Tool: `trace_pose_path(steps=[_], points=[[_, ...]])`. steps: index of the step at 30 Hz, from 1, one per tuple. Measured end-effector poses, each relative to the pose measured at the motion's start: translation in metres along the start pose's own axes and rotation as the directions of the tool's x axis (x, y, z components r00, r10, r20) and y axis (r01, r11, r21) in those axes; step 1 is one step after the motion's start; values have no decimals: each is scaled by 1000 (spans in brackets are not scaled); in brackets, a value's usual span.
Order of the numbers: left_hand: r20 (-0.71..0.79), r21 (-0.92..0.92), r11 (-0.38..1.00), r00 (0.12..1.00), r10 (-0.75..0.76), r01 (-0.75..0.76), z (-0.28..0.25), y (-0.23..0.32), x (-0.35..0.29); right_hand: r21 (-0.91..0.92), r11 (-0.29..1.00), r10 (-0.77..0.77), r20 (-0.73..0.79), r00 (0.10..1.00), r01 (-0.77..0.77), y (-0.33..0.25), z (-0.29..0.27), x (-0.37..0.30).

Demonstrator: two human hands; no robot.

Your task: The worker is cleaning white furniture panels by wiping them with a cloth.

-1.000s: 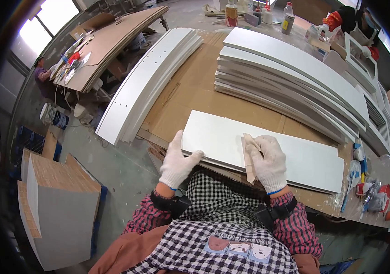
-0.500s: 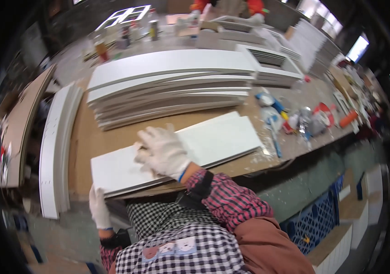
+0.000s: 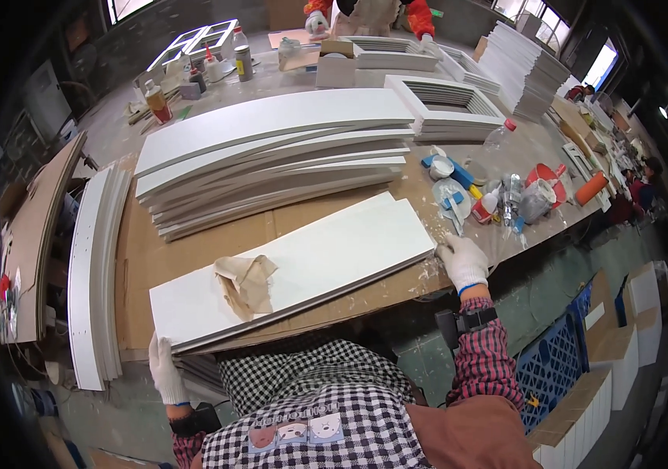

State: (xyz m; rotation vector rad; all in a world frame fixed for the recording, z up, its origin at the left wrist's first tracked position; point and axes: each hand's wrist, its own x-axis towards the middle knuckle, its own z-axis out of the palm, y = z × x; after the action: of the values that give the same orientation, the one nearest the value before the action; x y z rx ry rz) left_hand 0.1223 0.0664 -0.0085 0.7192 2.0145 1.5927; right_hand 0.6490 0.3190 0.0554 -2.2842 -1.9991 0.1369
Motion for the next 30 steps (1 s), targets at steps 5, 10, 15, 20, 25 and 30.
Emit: trace_pose_path(steps=[5,10,15,20,25,30], points=[[-61,46,999,998,27,-24,-11,-5,-7,-173,984,67,130,989,-44,-18,4,15],[-45,37,998,998,51,-50,7,2,-6,174,980,-106,44,993,97,60,33,40],[-41,-214,974,996,-82,71,1,-4,-13,407,912,109,-122,986,-51,50,22,41],[8,-183,978,995,-98,98,-3,3,-9,632,680,-365,-148,919,372,-130,-44,-44],[-14,-217,971,994,-106,101,-2,-2,-10,647,302,-905,-36,423,700,-291,-2,-147],[-4,-215,973,996,-86,84,2,-6,-8,241,296,-935,-124,332,924,-344,30,-169]])
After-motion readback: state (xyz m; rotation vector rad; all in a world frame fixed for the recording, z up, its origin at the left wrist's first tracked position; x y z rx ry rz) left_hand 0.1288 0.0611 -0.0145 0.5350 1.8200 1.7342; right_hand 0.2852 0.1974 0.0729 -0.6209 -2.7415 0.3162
